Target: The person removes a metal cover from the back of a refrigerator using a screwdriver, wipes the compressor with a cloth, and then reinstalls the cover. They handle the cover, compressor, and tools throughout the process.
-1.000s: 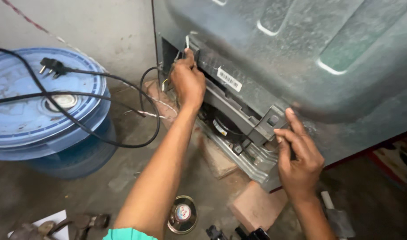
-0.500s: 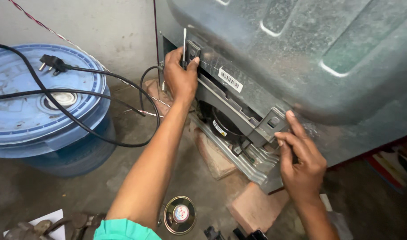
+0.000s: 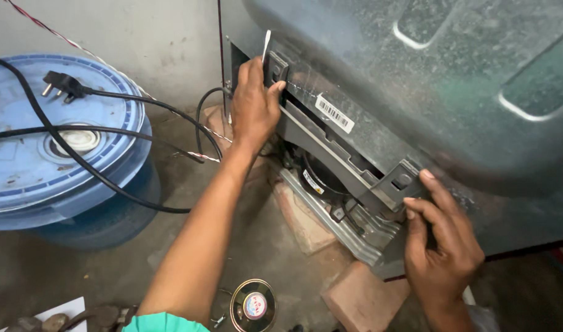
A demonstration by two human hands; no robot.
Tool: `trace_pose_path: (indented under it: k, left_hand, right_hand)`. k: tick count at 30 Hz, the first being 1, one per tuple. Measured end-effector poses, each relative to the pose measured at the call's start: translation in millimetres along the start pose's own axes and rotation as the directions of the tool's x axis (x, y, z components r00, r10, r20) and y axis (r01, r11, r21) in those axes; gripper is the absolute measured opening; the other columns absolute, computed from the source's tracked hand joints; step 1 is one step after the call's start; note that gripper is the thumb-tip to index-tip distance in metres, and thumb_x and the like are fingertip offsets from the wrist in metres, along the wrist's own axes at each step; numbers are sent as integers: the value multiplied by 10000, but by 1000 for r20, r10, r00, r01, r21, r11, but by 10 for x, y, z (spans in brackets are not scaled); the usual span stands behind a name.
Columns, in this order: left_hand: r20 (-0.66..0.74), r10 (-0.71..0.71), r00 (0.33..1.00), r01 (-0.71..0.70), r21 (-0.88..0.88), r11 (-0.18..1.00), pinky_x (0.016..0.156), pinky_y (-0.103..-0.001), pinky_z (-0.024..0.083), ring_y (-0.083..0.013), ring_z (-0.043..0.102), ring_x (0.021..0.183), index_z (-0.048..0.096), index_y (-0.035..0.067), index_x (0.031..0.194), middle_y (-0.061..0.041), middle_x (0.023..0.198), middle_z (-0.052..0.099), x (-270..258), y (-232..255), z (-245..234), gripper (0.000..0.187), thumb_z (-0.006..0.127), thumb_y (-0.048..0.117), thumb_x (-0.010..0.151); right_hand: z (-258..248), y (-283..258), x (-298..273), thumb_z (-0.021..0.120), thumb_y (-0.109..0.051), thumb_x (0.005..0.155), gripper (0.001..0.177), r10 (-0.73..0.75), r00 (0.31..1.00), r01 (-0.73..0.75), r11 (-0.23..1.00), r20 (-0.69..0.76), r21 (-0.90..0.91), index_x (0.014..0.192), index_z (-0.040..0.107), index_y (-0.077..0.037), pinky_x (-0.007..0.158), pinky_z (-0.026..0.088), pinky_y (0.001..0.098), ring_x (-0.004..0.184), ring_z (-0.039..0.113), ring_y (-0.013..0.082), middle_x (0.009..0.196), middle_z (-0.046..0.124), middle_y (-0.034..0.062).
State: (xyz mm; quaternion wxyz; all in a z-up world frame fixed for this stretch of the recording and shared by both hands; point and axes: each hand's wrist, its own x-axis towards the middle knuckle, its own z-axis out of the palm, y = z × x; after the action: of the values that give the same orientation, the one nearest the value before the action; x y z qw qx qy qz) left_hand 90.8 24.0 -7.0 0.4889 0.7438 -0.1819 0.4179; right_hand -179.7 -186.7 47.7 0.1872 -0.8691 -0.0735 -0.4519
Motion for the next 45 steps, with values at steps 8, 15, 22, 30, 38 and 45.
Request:
trace_pose_path:
  k: [8,15,22,30,38,45]
  left_hand:
    - [-118,-15,993,8,-59,998,906,-444,549,-418,656,1120,539,32,1367,-191,1283,623,-42,92,46,462,738,184,979]
    - [-33,-77,996,78,31,996,854,-466,535,-430,660,1083,574,41,1347,-179,1241,663,-47,78,-16,454,753,221,971]
    - [120,-319,940,297,175,939,883,-501,506,-429,650,1076,656,41,1240,-213,1180,680,-153,325,-182,445,776,156,827]
    - [359,-471,806,416,223,882,837,-520,521,-431,683,995,743,73,1101,-225,1020,730,-691,646,-390,277,726,260,898]
    - [129,-198,972,175,171,970,769,-505,531,-388,697,927,571,203,1436,-149,1011,711,-1084,1069,-471,473,583,105,974]
    - [352,-236,906,146,264,954,759,-499,536,-362,701,873,690,252,1299,-126,943,730,-1101,1304,-521,439,596,77,907]
  right_hand:
    - [64,-22,-10,706,90,961,146,42,999,-41,999,-27,27,1080,712,5,1112,536,369,1262,675,281,1354,694,157]
    - [32,12,29,687,86,939,168,-3,999,3,1000,-32,-4,1076,719,-5,1109,512,400,1219,678,273,1355,710,118]
    - [-130,-39,82,686,74,904,169,-3,1000,1,995,20,99,1047,722,-10,1081,509,398,1263,660,286,1340,700,121]
    - [-306,-66,55,649,79,904,173,5,995,-30,969,103,247,1046,699,-5,1121,485,394,1359,623,301,1387,677,147]
    - [-348,-99,41,669,48,918,170,63,993,-90,941,95,326,1067,712,-23,1116,470,377,1345,619,284,1396,670,135]
    - [-388,-85,40,665,37,928,141,75,993,-101,939,93,328,1052,710,-14,1123,466,382,1334,633,287,1382,683,133]
